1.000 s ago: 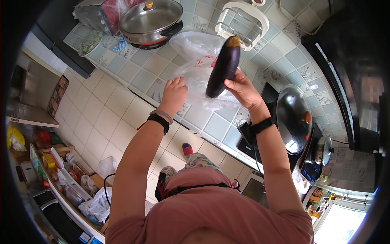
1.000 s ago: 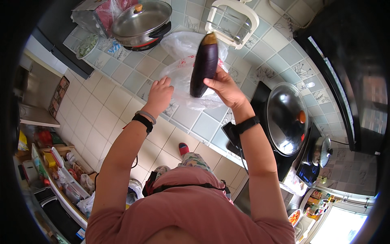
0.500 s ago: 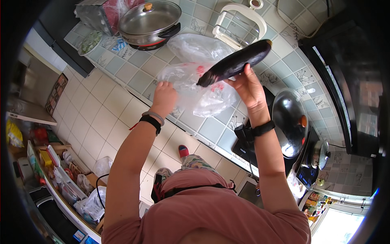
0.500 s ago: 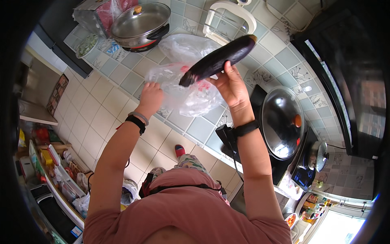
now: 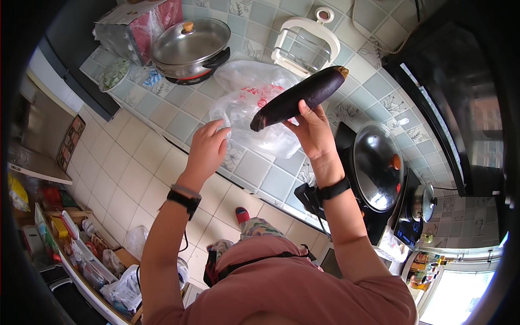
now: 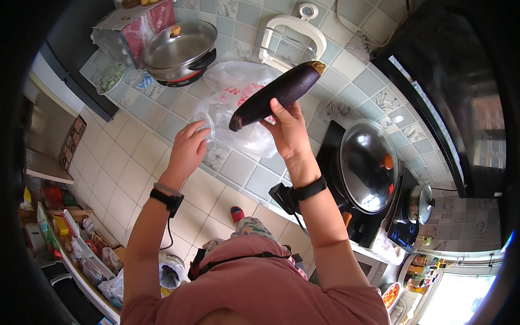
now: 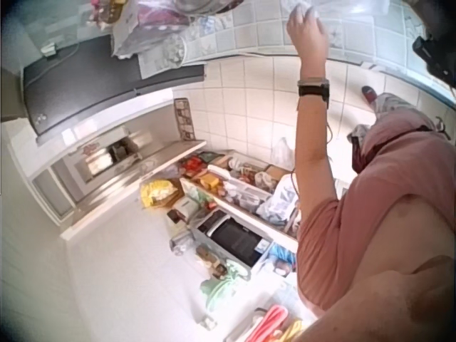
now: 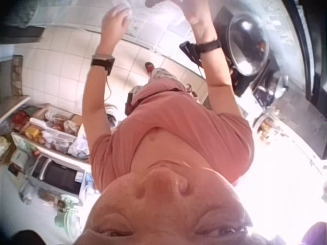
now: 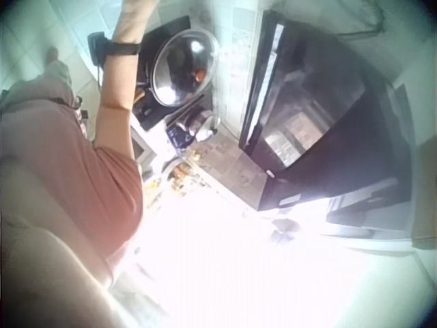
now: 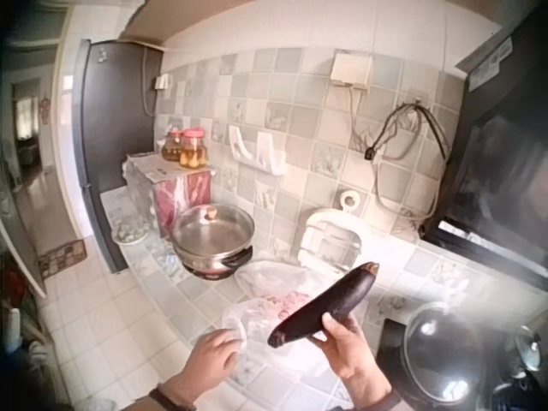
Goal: Remove the stems and place eggplants into a plastic bag.
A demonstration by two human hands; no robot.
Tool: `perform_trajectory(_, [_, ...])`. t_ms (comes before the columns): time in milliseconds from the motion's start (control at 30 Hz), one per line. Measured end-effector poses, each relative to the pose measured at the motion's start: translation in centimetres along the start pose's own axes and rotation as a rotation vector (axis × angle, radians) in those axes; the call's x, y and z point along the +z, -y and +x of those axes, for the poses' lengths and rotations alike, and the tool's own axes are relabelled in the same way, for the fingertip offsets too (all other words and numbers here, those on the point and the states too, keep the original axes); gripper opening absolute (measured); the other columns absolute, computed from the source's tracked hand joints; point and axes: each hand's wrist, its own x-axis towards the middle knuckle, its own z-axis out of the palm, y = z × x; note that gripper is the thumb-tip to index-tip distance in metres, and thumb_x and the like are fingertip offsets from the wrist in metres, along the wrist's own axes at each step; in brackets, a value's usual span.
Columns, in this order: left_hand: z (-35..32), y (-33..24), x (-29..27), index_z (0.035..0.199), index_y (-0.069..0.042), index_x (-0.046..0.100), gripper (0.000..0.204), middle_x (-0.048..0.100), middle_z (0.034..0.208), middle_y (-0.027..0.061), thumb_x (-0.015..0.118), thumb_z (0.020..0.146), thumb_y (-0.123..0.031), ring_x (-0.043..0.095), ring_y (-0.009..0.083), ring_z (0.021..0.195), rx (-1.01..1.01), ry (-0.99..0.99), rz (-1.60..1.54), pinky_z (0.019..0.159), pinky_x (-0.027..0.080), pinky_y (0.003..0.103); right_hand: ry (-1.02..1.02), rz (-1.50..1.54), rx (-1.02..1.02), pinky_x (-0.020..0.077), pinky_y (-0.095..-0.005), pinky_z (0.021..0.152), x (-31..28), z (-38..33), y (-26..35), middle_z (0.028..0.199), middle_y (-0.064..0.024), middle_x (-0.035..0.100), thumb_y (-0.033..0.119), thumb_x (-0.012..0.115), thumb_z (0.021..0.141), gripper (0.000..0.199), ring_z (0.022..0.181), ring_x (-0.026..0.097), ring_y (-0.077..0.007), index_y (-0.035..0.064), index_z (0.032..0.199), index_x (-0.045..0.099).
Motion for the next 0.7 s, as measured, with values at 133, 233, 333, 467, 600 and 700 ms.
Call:
perform_trajectory(133, [-3.1,-1.5,-4.5,0.118,-0.001,0.058,0.036,0.057,0.126,0.0162,0.066,0.083,-0.007,0.054,0.0345,0.115,-0.132,-0.172,-0.087,0.097,0.043,0.040,0.043,-0.117,-0.012,0.0439,-0.0460,0.097,4.9,-2.5,-1.9,0.119,-0.0027,0.057,0.013,0.070,0.088,0.044,0.112,0.054,-0.0206,0.0132,0.126,0.048])
perform_trajectory(233, [-6.2,-2.6,-6.8,0.123,0.000,0.056,0.040,0.056,0.127,0.0166,0.066,0.086,-0.010,0.053,0.0336,0.116,-0.195,-0.227,-0.314,0.100,0.041,0.040,0.195,-0.146,0.083,0.0448,-0.0398,0.097,7.7,-4.6,-5.4,0.124,-0.0017,0.053,0.012,0.072,0.086,0.053,0.114,0.053,-0.0194,0.0116,0.130,0.043])
perform_trajectory(333, [-9.5,-2.8,-7.6,0.127,0.003,0.050,0.052,0.060,0.116,0.0229,0.070,0.084,-0.018,0.059,0.0383,0.106,-0.260,-0.202,-0.460,0.092,0.045,0.040,0.321,-0.153,0.218,0.0445,-0.0397,0.098,10.2,-6.7,-8.4,0.123,-0.0030,0.053,0.012,0.071,0.087,0.053,0.114,0.053,-0.0190,0.0090,0.132,0.042])
perform_trajectory(467, [-13.6,-2.6,-7.1,0.131,0.004,0.047,0.058,0.062,0.111,0.0218,0.071,0.084,-0.020,0.061,0.0345,0.102,-0.438,-0.042,-0.685,0.089,0.046,0.037,0.488,-0.234,0.276,0.0433,-0.0380,0.100,10.9,-7.4,-10.9,0.124,-0.0056,0.053,0.012,0.068,0.089,0.056,0.115,0.053,-0.0194,0.0056,0.136,0.039])
perform_trajectory(600, [-16.0,-3.4,-6.4,0.132,0.002,0.048,0.057,0.063,0.106,0.0096,0.072,0.085,-0.020,0.057,0.0170,0.097,-0.603,-0.090,-0.921,0.087,0.045,0.030,0.500,-0.230,0.391,0.0402,-0.0424,0.102,10.8,-7.9,-12.1,0.127,-0.0060,0.051,0.019,0.069,0.090,0.058,0.119,0.049,-0.0204,0.0061,0.137,0.039])
perform_trajectory(700, [-16.2,-4.0,-6.0,0.132,0.000,0.047,0.055,0.061,0.106,0.0049,0.072,0.086,-0.017,0.055,0.0123,0.097,-0.729,-0.026,-1.065,0.087,0.044,0.027,0.486,-0.206,0.420,0.0384,-0.0394,0.102,9.5,-8.5,-11.6,0.127,-0.0068,0.052,0.024,0.068,0.091,0.057,0.119,0.049,-0.0201,0.0057,0.137,0.041])
